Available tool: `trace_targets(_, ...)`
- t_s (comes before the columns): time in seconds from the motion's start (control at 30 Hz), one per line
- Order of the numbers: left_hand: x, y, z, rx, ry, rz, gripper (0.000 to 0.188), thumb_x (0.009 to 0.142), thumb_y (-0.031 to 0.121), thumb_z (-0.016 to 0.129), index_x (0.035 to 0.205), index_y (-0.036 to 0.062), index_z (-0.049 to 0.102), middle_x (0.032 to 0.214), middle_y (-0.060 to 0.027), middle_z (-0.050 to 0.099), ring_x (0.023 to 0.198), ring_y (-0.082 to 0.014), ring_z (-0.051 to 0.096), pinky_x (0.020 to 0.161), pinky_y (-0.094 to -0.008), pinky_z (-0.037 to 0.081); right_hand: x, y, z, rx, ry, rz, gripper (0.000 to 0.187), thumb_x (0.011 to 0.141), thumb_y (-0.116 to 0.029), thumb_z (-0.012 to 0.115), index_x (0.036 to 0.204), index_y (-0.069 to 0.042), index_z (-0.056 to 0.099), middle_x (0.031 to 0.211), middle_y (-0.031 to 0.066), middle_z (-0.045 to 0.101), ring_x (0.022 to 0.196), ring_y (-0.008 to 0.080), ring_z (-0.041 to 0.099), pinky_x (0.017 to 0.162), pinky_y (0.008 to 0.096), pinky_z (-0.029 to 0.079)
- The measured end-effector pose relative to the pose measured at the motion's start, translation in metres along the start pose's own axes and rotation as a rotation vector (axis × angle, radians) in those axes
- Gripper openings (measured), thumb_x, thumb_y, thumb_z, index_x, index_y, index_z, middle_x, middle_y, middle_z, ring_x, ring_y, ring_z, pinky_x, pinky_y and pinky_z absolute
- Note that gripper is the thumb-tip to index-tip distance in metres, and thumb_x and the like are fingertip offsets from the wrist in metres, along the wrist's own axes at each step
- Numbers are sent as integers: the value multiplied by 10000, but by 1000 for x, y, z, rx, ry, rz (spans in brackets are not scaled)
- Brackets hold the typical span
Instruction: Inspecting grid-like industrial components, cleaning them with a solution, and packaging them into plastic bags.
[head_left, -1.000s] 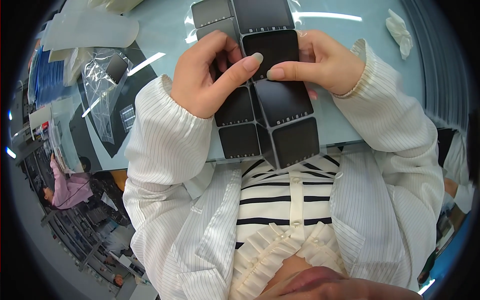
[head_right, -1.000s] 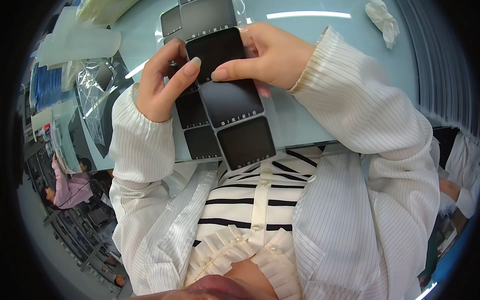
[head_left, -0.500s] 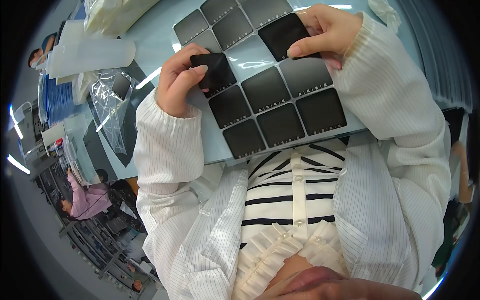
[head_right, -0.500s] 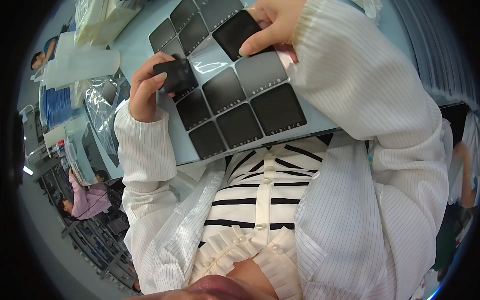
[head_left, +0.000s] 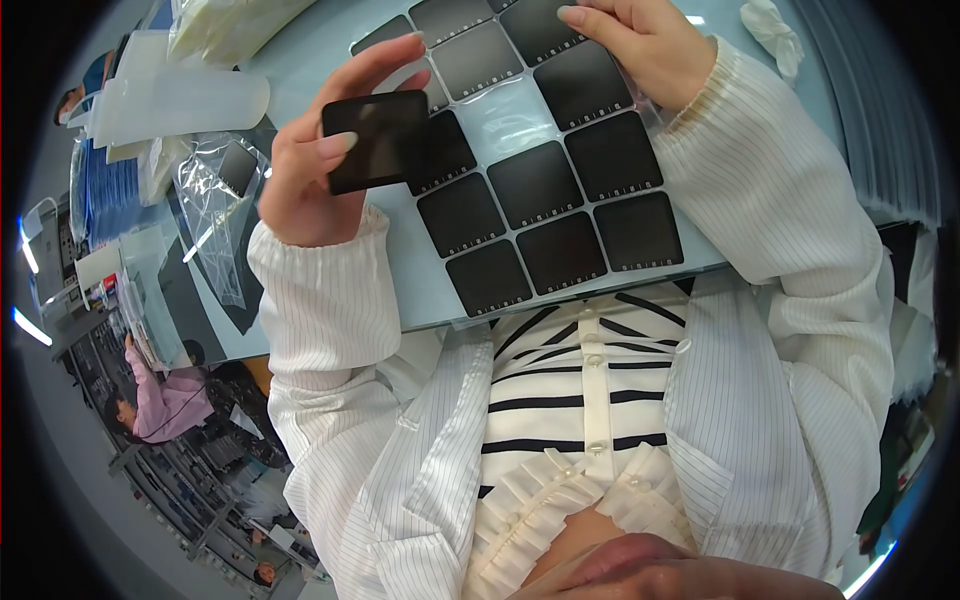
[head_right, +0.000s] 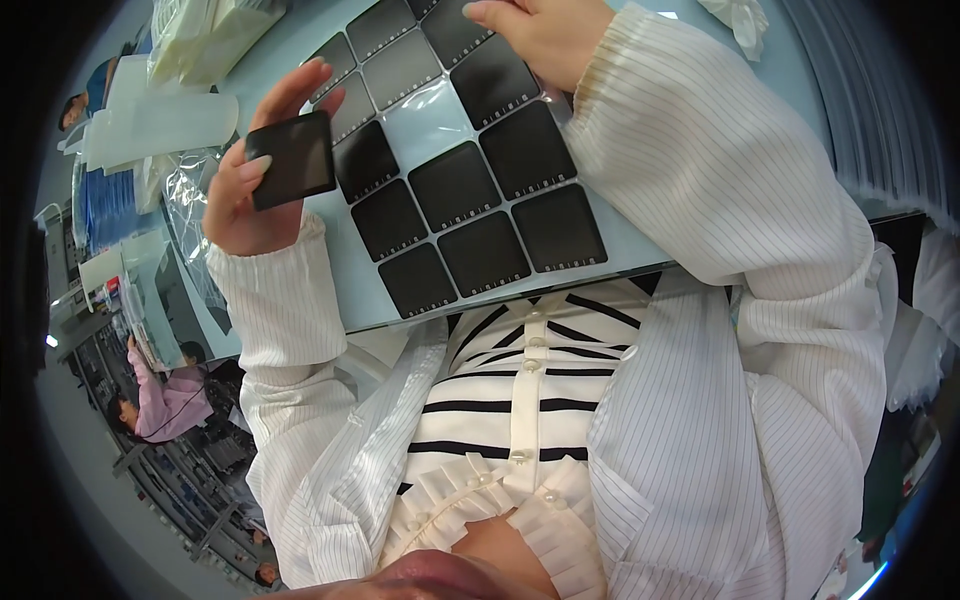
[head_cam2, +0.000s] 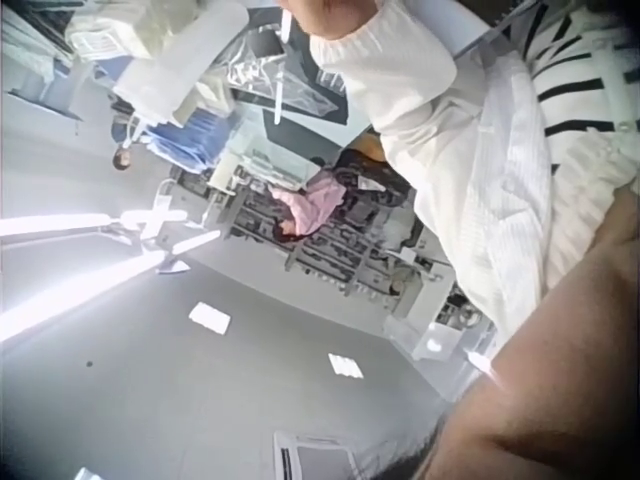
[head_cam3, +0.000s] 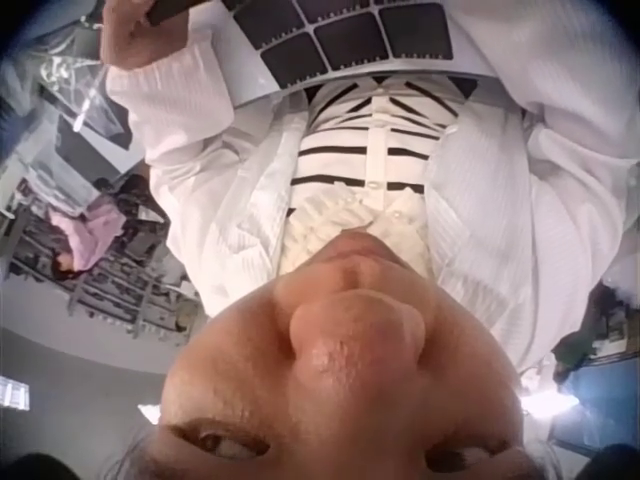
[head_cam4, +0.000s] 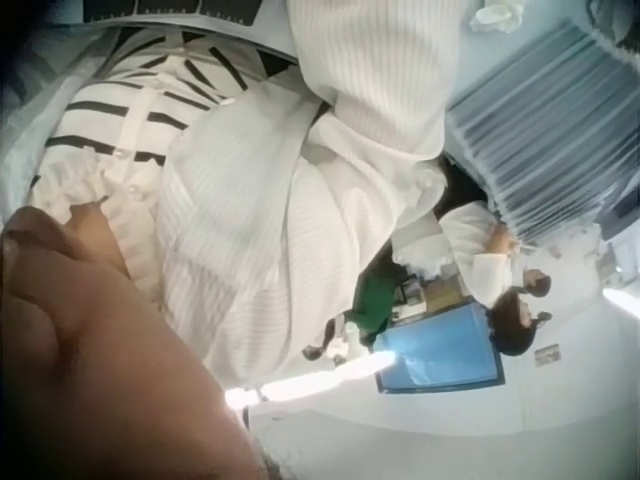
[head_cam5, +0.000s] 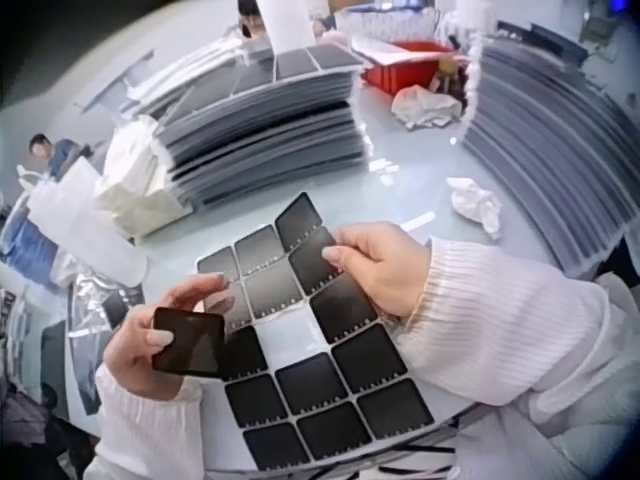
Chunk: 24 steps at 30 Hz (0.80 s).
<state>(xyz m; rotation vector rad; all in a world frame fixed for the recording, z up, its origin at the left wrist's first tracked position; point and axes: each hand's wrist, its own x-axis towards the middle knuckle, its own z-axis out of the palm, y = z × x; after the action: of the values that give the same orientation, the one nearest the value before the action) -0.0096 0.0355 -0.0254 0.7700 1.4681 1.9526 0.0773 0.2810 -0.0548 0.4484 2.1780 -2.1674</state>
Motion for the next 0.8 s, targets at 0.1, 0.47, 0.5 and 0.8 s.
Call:
trace_targets(0.1,3,-3,-24,-373,-256,10,497,703,217,418,996,-148,586,1190,-253,532,1195,-403,449,1057,-467,308,0,9,-1,-17,6,-178,162,943,-110,500,969,20,592,678,-35,530,556,32,460,486,182,357)
trace_targets(0.47,4,6,-44,-252,166,-294,361,907,188,464,586,119,314,533,22,280,482,-81,253,424,-221,234,-18,-30,-14,297,63,-557,386,936,-13,456,1319,29,430,1150,113,603,987,134,600,857,214,456)
trace_targets(0.5,5,5,-45,-204,193,-296,360,911,198,462,592,118,317,533,24,277,483,-81,256,426,-222,238,-19,-32,-15,297,57,-558,386,936,-13,456,1319,29,430,1150,113,603,987,134,600,857,214,456)
trace_targets(0.8,-1,-13,-35,-346,156,-238,386,963,353,349,737,63,466,668,-47,455,594,-161,447,531,-269,381,-17,-32,-10,368,80,-613,383,927,1,465,1310,22,448,1163,134,605,1007,167,609,876,244,468)
